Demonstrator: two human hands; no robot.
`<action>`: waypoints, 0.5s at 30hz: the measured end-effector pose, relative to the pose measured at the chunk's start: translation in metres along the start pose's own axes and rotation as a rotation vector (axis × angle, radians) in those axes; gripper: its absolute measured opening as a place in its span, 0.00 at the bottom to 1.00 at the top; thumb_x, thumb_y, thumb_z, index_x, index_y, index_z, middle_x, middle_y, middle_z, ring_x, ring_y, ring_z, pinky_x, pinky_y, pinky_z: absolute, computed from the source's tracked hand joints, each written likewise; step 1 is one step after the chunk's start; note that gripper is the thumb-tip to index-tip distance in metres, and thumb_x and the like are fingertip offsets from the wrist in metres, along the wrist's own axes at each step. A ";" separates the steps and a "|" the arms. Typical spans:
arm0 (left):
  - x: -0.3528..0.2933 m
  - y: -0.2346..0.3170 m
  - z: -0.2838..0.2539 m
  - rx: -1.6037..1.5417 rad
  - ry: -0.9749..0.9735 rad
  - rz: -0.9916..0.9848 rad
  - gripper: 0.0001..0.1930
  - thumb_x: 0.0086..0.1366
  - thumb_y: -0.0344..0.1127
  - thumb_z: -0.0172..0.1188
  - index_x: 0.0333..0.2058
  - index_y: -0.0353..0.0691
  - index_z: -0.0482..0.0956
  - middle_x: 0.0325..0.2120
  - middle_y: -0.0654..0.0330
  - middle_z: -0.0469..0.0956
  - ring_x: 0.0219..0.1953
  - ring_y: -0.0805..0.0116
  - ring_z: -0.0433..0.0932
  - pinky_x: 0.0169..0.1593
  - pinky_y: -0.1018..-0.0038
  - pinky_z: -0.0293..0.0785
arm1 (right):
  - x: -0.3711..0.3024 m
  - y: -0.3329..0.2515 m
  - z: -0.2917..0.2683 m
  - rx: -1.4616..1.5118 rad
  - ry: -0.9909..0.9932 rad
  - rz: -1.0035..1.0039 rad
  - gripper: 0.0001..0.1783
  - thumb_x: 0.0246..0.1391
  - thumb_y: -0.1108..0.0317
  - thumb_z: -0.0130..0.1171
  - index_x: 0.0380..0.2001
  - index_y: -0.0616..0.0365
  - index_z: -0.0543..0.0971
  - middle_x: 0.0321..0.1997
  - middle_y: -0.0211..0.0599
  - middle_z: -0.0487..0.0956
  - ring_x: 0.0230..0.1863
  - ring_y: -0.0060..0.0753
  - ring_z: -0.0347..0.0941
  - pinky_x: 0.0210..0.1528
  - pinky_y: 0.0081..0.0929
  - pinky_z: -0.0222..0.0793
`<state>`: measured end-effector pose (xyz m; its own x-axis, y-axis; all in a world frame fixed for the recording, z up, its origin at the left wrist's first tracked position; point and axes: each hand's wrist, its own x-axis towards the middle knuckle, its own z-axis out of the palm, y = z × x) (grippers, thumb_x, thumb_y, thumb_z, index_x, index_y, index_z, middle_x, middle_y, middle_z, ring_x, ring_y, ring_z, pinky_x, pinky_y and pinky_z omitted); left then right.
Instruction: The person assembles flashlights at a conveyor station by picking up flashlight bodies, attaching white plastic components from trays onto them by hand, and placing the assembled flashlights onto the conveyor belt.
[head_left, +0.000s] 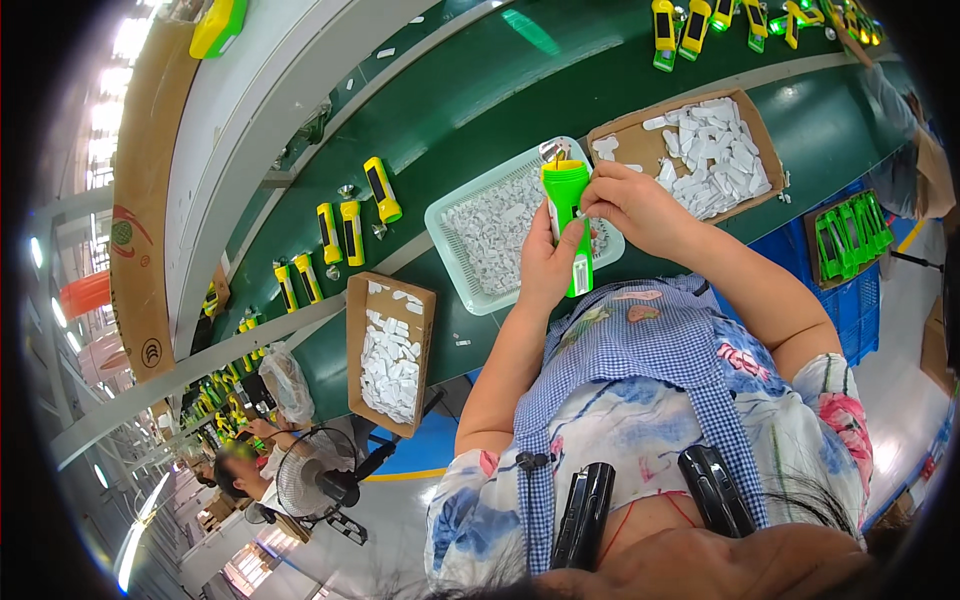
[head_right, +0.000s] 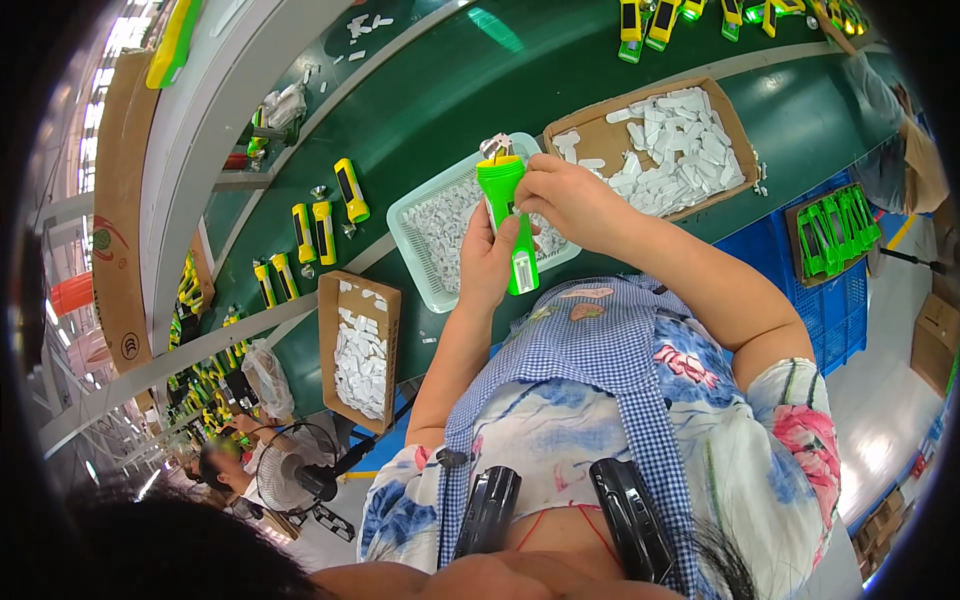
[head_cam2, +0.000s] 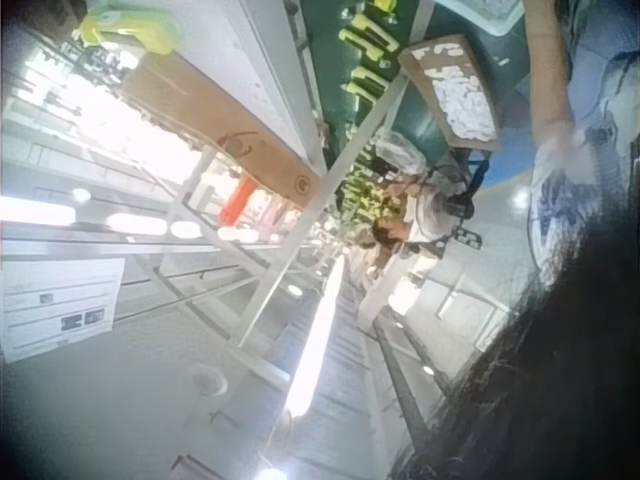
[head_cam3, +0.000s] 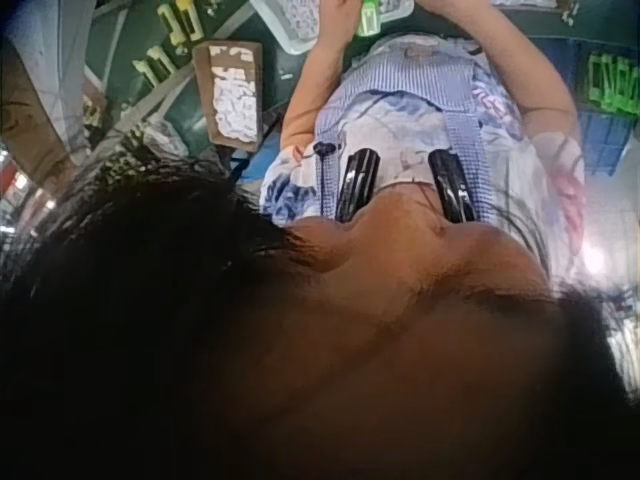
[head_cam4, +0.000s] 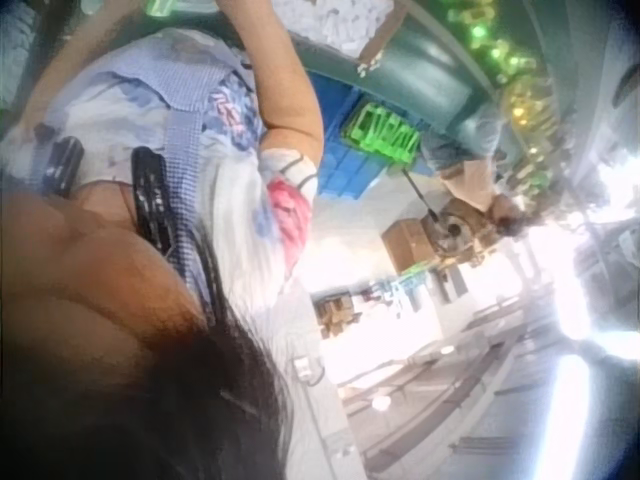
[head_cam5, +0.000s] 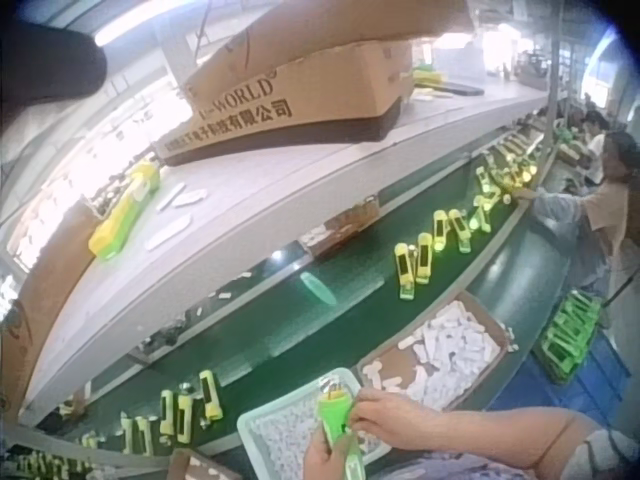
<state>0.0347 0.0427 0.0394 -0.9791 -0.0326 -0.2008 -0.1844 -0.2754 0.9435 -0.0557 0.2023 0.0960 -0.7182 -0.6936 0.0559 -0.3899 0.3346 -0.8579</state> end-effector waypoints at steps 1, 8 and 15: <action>0.000 0.000 0.001 0.001 -0.001 0.000 0.21 0.71 0.35 0.51 0.59 0.35 0.61 0.44 0.58 0.75 0.39 0.70 0.79 0.40 0.75 0.79 | 0.001 0.001 0.001 0.000 0.002 0.000 0.05 0.54 0.72 0.56 0.31 0.63 0.77 0.35 0.40 0.72 0.39 0.44 0.73 0.40 0.35 0.70; -0.002 -0.003 0.002 0.006 0.063 -0.003 0.23 0.68 0.34 0.55 0.59 0.34 0.62 0.42 0.58 0.76 0.38 0.72 0.79 0.41 0.75 0.77 | 0.002 -0.002 0.008 -0.034 0.060 0.002 0.05 0.54 0.72 0.55 0.32 0.63 0.77 0.36 0.40 0.72 0.40 0.44 0.73 0.41 0.36 0.71; -0.006 -0.007 -0.001 0.065 0.096 0.013 0.23 0.68 0.34 0.56 0.58 0.33 0.63 0.41 0.57 0.78 0.40 0.71 0.80 0.42 0.76 0.76 | 0.005 0.005 0.011 -0.043 -0.015 -0.036 0.03 0.54 0.75 0.55 0.31 0.64 0.75 0.35 0.41 0.72 0.38 0.44 0.73 0.40 0.34 0.70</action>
<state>0.0415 0.0442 0.0337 -0.9693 -0.1282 -0.2098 -0.1800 -0.2112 0.9607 -0.0549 0.1933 0.0862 -0.6949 -0.7148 0.0783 -0.4397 0.3362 -0.8329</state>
